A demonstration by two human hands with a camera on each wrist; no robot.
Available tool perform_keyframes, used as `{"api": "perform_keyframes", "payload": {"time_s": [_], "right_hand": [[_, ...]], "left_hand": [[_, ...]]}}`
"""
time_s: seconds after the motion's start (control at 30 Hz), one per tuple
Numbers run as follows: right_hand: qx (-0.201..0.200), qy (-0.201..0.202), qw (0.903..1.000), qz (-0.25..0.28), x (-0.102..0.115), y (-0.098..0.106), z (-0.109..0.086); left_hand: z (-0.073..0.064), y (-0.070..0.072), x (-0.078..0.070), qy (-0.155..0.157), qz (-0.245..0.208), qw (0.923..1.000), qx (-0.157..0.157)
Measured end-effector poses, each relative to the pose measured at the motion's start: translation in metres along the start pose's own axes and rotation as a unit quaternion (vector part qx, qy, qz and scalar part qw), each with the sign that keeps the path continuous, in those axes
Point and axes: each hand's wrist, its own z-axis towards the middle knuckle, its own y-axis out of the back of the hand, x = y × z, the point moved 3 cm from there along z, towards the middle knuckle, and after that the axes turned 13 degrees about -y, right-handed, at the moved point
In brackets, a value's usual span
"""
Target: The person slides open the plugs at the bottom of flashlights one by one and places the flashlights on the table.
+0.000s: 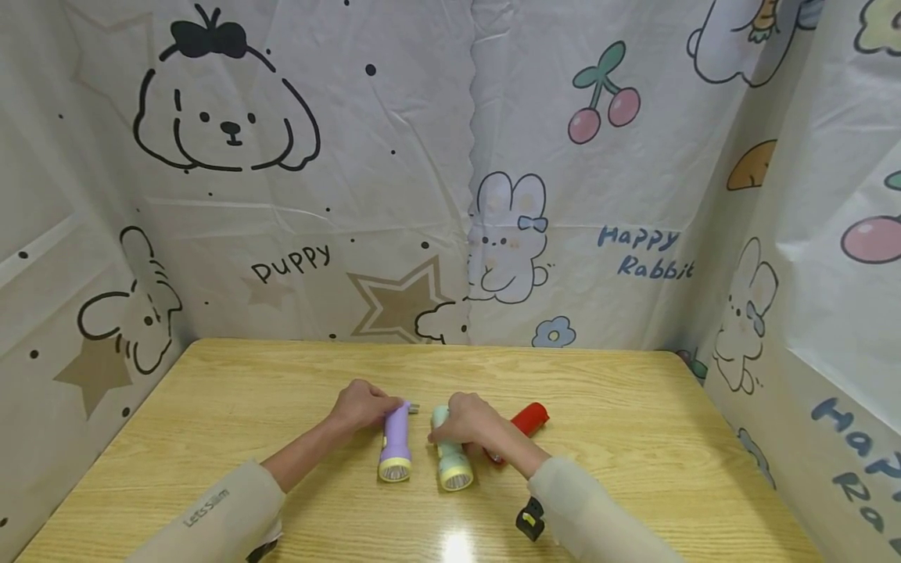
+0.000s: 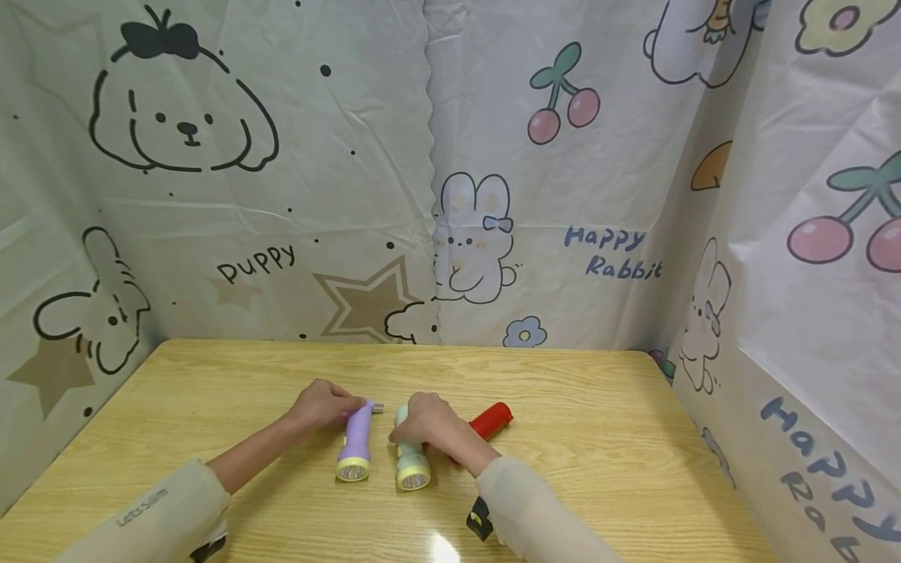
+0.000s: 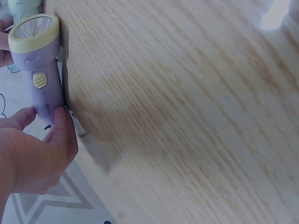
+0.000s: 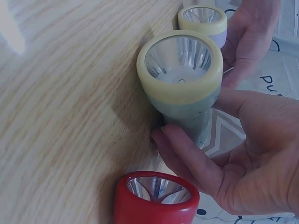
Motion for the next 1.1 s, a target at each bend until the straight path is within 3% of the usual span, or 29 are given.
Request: {"api": "perform_keyframes", "payload": {"time_s": [0.4,1.1], "right_hand": [[-0.008,0.021,0.9997,0.003,0.0035,-0.0006,-0.0004],[-0.016,-0.004,0.9998,0.008,0.0,0.0023,-0.001]], "left_hand": [[0.0014,-0.0008,0.001,-0.003,0.003,1.0,-0.003],[0.0003,-0.0007,-0.0005,-0.005,0.011,0.9999,-0.003]]}}
